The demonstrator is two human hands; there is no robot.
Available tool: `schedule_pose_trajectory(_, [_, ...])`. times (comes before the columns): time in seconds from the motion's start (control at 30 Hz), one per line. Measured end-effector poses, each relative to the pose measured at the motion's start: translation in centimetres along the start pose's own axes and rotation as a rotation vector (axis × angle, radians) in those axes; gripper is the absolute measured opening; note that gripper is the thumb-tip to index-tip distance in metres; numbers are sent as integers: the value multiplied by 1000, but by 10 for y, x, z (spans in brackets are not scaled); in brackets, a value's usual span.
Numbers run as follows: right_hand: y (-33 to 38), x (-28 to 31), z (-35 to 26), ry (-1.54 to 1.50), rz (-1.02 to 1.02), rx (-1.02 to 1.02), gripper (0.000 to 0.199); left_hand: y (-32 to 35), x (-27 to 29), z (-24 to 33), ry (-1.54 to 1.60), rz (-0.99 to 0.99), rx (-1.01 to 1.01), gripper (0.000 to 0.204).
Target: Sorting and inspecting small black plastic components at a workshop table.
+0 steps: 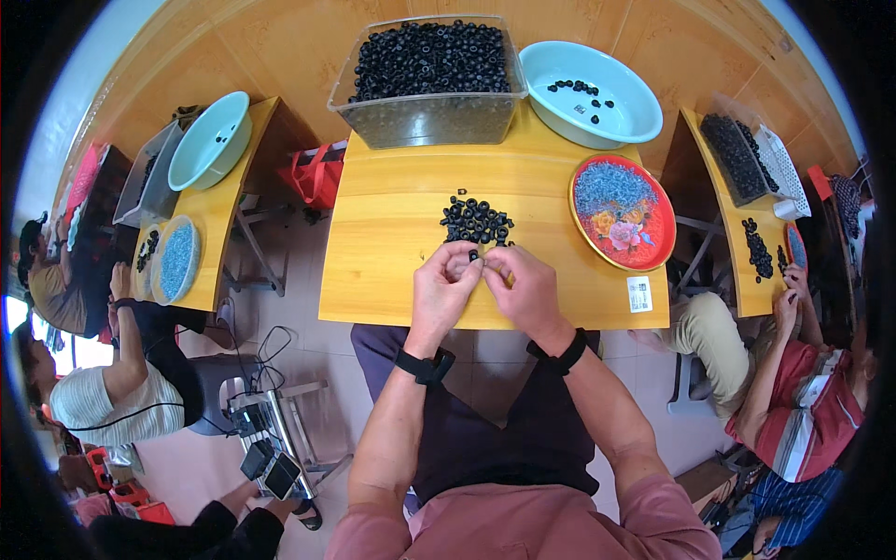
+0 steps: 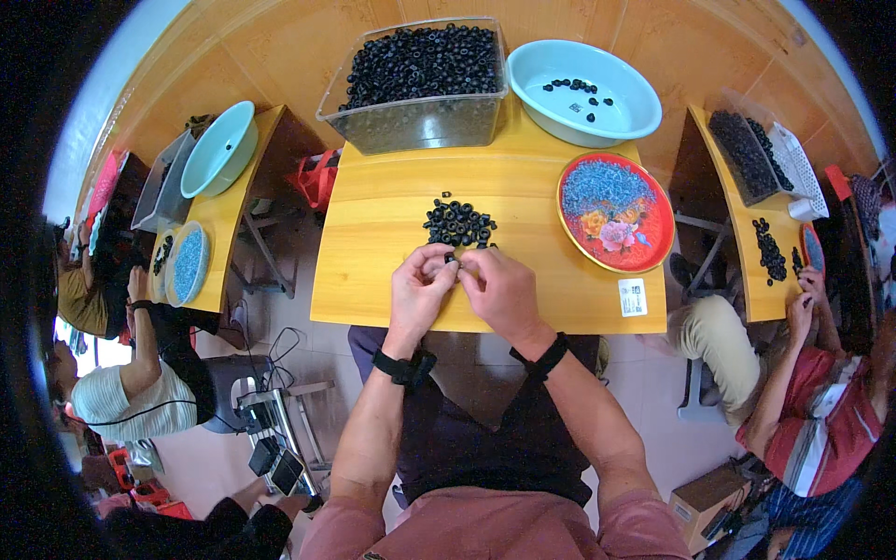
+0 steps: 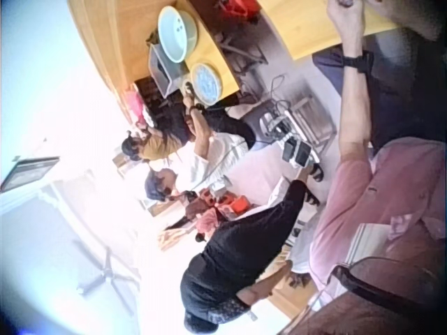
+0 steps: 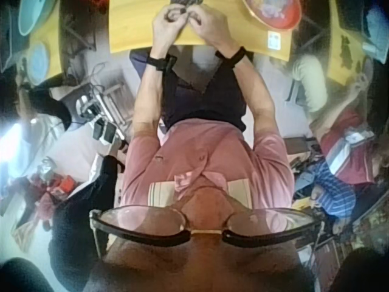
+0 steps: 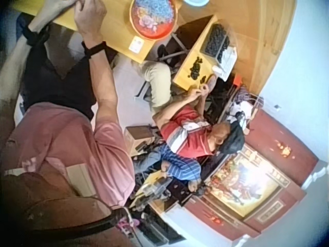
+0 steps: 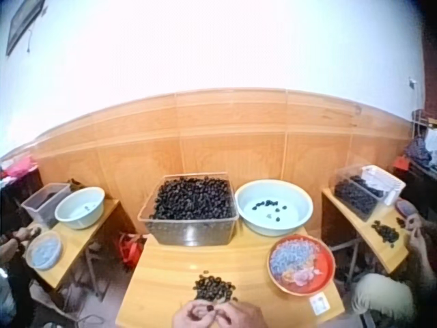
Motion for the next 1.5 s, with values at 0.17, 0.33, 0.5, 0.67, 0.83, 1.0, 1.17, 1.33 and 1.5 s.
schedule_pose_trajectory(0.17, [3, 3, 17, -144, 96, -57, 13, 0, -1, 0, -92, 48, -54, 26])
schedule_pose_trajectory(0.33, [3, 4, 20, -167, 67, -77, 10, 4, 1, 13, -314, 103, -196, 26])
schedule_pose_trajectory(0.5, [3, 6, 19, -192, 36, -170, 8, 8, -4, 31, -542, 93, -254, 23])
schedule_pose_trajectory(0.67, [4, 8, 15, -218, 100, -110, 9, 9, -7, 31, -550, 93, -282, 23])
schedule_pose_trajectory(0.83, [1, 9, 4, -192, 57, 31, 11, 8, -5, 31, -531, 140, -388, 24])
schedule_pose_trajectory(1.0, [3, 10, 3, -174, 69, 52, 9, 10, -6, 25, -580, 144, -373, 25])
schedule_pose_trajectory(1.17, [2, 11, 3, -179, 40, 35, 10, 10, -7, 16, -502, 165, -243, 23])
schedule_pose_trajectory(1.33, [4, 9, 20, -324, 31, -236, 8, 10, -7, 22, -559, 134, -269, 20])
schedule_pose_trajectory(1.5, [5, 10, 9, -265, 69, -161, 9, 7, -2, 18, -497, 166, -285, 18])
Point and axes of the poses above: each hand's wrist, its own y-axis away from the middle knuckle, its own x-axis out of the back of the hand, z = x × y, the point moved 4 cm from there along -y, towards the middle knuckle, and after that the axes turned 15 degrees about -y, right-handed, at the moved point
